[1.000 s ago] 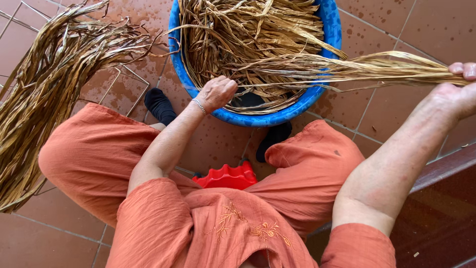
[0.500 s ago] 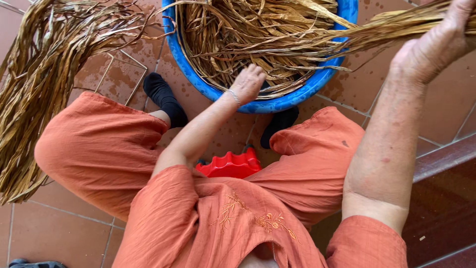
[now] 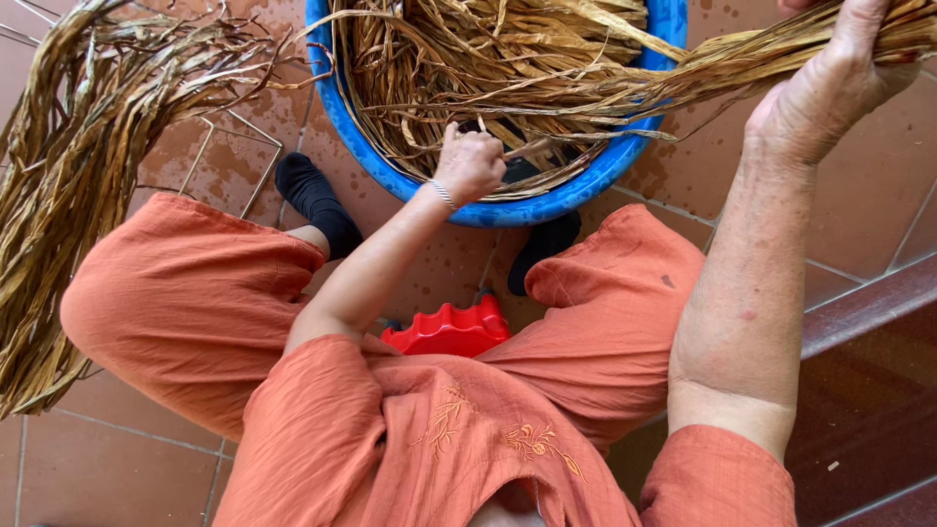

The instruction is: The person sits on a low stool and repeatedly pulls dried plant stalks from a blue basin, strips them by hand, and places the processed pieces onto a wire rack beside the basin. The hands work continuously, handling stalks one at a time and moving them between the basin and the rack.

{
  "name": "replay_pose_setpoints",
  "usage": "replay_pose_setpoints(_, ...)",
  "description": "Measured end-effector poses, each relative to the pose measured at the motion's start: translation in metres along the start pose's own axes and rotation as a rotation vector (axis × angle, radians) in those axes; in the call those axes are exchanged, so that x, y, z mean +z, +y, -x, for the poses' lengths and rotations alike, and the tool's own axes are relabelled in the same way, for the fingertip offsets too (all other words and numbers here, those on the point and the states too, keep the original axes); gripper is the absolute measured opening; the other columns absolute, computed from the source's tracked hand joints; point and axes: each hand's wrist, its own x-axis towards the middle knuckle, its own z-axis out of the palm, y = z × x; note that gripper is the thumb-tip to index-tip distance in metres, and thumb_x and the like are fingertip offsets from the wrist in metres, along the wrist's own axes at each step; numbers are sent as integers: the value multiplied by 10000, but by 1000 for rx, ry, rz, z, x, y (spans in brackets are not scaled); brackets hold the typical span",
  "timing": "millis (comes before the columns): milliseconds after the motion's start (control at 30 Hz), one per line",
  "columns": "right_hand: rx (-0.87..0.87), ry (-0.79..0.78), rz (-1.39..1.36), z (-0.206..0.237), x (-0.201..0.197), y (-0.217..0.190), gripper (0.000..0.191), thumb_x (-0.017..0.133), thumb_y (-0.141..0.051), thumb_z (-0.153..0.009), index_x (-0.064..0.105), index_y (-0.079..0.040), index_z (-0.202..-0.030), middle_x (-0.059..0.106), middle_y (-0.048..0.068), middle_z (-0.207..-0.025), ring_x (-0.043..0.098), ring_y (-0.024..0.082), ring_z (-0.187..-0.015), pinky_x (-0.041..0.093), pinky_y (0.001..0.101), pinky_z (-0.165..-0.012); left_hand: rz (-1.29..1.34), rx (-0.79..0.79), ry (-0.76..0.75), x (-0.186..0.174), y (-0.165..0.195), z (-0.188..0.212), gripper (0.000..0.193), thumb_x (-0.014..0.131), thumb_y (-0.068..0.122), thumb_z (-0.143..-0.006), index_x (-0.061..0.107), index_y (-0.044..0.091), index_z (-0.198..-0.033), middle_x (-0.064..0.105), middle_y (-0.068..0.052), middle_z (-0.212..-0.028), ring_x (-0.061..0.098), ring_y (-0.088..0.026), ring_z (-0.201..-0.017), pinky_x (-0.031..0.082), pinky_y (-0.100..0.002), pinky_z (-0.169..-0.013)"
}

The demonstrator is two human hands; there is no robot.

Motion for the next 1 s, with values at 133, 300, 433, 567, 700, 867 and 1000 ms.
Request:
replay_pose_setpoints(133,11,8,-10,-1,11,-16,222,661,-180,-1165,644,0,-1036,670,128,-793,666,239,-699,571,369,-656,418,66,240,-66,-14,22,172,628,193,-918,750,72,-932,702,-98,-816,665,-238,-770,548,-414,-754)
replay_pose_setpoints(300,152,132,-56,-4,33,-32,162,807,-3,-1127,700,42,-1240,718,106,-990,607,189,-667,533,336,-611,804,-25,203,-109,-14,38,231,651,250,-1031,754,57,-955,576,5,-689,471,-59,-604,410,-268,-545)
replay_pose_setpoints(433,191,-1,-68,3,63,-49,166,826,-9,-1055,697,4,-1159,701,59,-979,597,148,-653,521,293,-558,1158,136,310,-114,15,33,205,552,193,-1119,715,67,-1115,560,95,-798,440,-26,-664,385,-231,-580)
replay_pose_setpoints(567,364,-326,32,20,102,-73,161,697,-165,-1125,736,-10,-1131,750,121,-974,656,134,-704,563,265,-623,1055,228,365,-116,53,22,215,530,213,-1122,707,91,-1108,598,86,-804,463,-30,-663,422,-239,-579)
replay_pose_setpoints(700,504,-476,-191,27,127,-99,202,660,-180,-1058,733,-53,-1198,782,111,-1080,627,95,-733,551,228,-696,804,282,418,-125,79,13,210,549,239,-1111,690,93,-1055,582,0,-727,535,-85,-620,455,-282,-592)
replay_pose_setpoints(867,388,-344,-41,26,131,-97,116,713,-137,-1079,735,-24,-1072,764,110,-966,592,98,-699,494,229,-649,902,349,351,-143,110,17,197,558,235,-1108,660,80,-1041,618,-83,-750,583,-187,-643,491,-338,-610)
replay_pose_setpoints(1000,331,-167,-139,12,105,-90,98,722,-123,-1096,728,-40,-1043,746,114,-966,670,153,-758,511,255,-649,836,507,416,-154,144,15,244,555,263,-1078,645,96,-1231,708,-97,-864,709,-239,-726,551,-370,-657)
